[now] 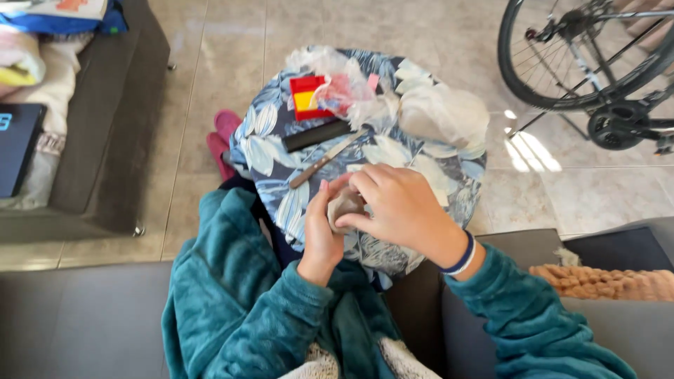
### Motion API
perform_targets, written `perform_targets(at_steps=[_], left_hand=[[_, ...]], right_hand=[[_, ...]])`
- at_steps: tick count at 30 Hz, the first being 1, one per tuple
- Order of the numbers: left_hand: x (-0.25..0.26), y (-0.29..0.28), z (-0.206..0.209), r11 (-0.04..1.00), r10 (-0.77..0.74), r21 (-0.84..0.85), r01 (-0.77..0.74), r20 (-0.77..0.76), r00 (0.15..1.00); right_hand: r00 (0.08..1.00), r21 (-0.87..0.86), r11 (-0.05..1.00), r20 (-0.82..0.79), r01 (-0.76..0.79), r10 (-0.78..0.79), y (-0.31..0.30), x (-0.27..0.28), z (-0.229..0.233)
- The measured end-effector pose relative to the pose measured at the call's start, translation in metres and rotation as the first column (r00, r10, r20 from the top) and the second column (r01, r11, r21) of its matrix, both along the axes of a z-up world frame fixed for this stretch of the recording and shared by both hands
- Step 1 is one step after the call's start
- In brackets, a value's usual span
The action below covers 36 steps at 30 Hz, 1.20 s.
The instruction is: Shaping a small piece of dough or clay into a bowl-like form using hands.
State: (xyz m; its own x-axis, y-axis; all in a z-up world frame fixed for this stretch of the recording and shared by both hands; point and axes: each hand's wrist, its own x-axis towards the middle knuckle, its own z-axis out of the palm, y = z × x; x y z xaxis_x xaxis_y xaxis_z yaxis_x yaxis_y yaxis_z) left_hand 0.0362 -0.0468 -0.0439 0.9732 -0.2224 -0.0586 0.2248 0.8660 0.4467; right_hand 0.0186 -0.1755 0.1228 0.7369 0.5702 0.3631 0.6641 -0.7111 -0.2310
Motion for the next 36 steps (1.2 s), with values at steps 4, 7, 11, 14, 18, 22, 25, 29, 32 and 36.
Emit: perform_targets(at_steps=[4, 7, 11, 14, 18, 22, 25, 29, 32, 36], left_hand=[[-0.019, 0.027, 0.045, 0.951, -0.02, 0.308, -0.022, 0.133, 0.991], [-0.024, 0.035, 0.05, 0.919, -0.073, 0.394, -0.032, 0.249, 0.966], [-0.029, 0.04, 0.054, 0.854, -0.042, 0.489, -0.176, 0.402, 0.915], [-0.036, 0.045, 0.068, 0.793, -0.034, 0.543, -0.276, 0.492, 0.87], [-0.045, 0.047, 0.056, 0.75, -0.034, 0.551, -0.366, 0.584, 0.811], [-0.05, 0.046, 0.065, 0.597, 0.023, 0.612, -0.519, 0.634, 0.773], [-0.053, 0.044, 0.072, 0.517, 0.075, 0.601, -0.609, 0.678, 0.732], [-0.057, 0.042, 0.072, 0.435, 0.129, 0.577, -0.691, 0.72, 0.682], [-0.057, 0.044, 0.072, 0.401, 0.171, 0.598, -0.694, 0.695, 0.698], [-0.057, 0.05, 0.081, 0.379, 0.082, 0.605, -0.7, 0.732, 0.677]], right_hand=[[1.0, -0.136, 0.991, -0.009, -0.013, 0.012, 0.002, 0.003, -0.015], [0.999, -0.179, 0.983, 0.018, -0.045, 0.049, 0.002, 0.001, -0.02], [0.983, -0.118, 0.985, 0.119, -0.126, 0.14, 0.0, -0.001, -0.029], [0.963, -0.064, 0.979, 0.179, -0.191, 0.2, -0.003, -0.001, -0.043], [0.934, -0.056, 0.964, 0.237, -0.261, 0.267, -0.005, -0.005, -0.046], [0.911, -0.08, 0.952, 0.276, -0.295, 0.305, -0.005, -0.007, -0.044], [0.92, -0.108, 0.963, 0.288, -0.245, 0.266, -0.001, -0.008, -0.039], [0.929, -0.163, 0.976, 0.316, -0.147, 0.193, 0.001, -0.014, -0.023], [0.91, -0.239, 0.959, 0.345, -0.15, 0.228, -0.001, -0.015, -0.018], [0.899, -0.286, 0.945, 0.352, -0.16, 0.259, 0.002, -0.014, -0.013]])
